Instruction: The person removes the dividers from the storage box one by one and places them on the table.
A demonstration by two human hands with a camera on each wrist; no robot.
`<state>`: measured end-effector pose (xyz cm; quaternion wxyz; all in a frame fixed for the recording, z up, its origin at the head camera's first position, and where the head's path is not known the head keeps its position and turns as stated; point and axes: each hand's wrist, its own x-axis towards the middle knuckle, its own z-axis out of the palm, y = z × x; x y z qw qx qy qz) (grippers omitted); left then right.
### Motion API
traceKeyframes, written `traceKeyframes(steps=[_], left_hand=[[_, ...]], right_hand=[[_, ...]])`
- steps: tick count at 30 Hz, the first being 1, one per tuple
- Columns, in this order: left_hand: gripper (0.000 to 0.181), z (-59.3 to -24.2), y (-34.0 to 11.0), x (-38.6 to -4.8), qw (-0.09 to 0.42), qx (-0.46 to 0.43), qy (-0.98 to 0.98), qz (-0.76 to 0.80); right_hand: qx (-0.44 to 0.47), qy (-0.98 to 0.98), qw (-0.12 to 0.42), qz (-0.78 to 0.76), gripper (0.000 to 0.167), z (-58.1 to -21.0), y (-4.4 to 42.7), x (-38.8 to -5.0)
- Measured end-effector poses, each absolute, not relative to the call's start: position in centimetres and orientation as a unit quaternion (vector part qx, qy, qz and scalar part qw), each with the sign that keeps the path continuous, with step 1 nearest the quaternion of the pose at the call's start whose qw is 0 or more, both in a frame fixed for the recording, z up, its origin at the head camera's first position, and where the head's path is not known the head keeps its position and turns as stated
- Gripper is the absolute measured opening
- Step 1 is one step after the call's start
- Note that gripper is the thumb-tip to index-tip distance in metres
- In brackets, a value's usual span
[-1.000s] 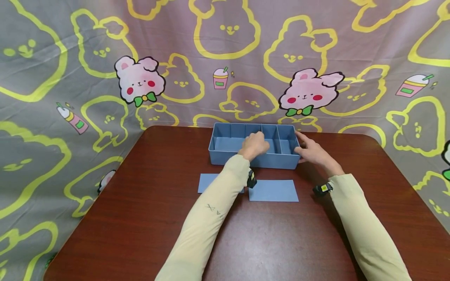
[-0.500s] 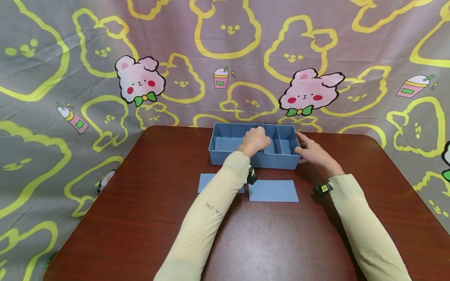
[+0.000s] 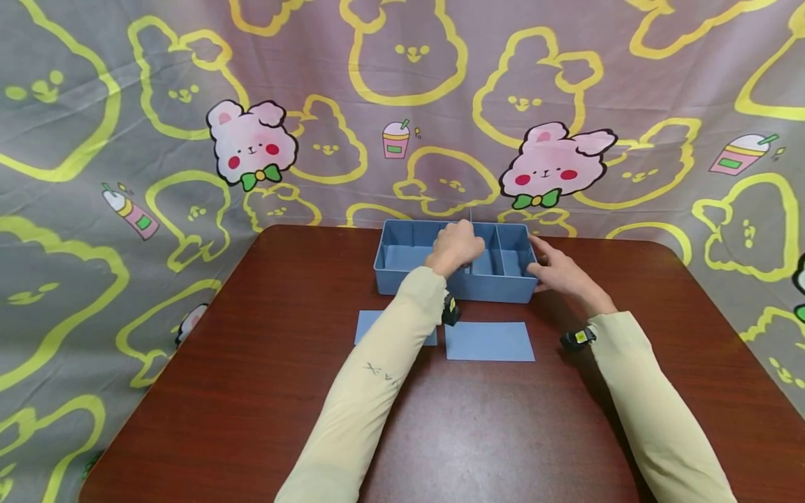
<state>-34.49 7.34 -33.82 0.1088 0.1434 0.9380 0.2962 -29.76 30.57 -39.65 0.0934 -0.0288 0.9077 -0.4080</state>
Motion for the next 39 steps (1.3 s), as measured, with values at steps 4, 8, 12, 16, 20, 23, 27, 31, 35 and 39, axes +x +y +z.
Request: traceKeyframes(steps=[4,8,12,16,20,23,27,31,35,39], left_hand=[[0.042,-33.3,7.1,-34.3,0.099,0.139,0.939,0.297],[0.04,-33.0,7.1,-34.1,0.092,0.14,0.944,0.285],[0.038,-32.8,7.0,-34.0,0.075,0.147,0.949,0.269],[0.04,-32.6,7.0,-34.0,0.055,0.154,0.951,0.264],[0.04,-32.2,6.8,-34.0,0.048,0.157,0.949,0.27],[0.039,-31.8,6.6,-34.0,0.046,0.161,0.947,0.274],[0.039,-31.3,5.9,-34.2,0.035,0.164,0.946,0.276],[0.032,-31.1,4.9,-34.5,0.028,0.161,0.939,0.302],[0.023,-31.1,3.6,-34.8,0.015,0.165,0.932,0.323],[0.039,-31.3,2.6,-34.9,-0.001,0.161,0.93,0.331]], right_hand=[[-0.027,0.908,0.095,-0.408,0.075,-39.5,30.5,-29.7],[-0.027,0.908,0.094,-0.407,0.075,-39.5,30.5,-29.7],[-0.026,0.909,0.093,-0.406,0.075,-39.6,30.6,-29.6],[-0.026,0.909,0.094,-0.405,0.075,-39.5,30.5,-29.6],[-0.029,0.908,0.094,-0.407,0.075,-39.6,30.4,-29.7],[-0.03,0.907,0.094,-0.41,0.075,-39.6,30.4,-29.7],[-0.03,0.906,0.094,-0.411,0.075,-39.6,30.5,-29.7],[-0.03,0.908,0.09,-0.407,0.075,-39.7,30.6,-29.7],[-0.028,0.912,0.086,-0.4,0.076,-39.8,30.6,-29.9],[-0.03,0.91,0.089,-0.404,0.076,-39.9,30.7,-29.9]])
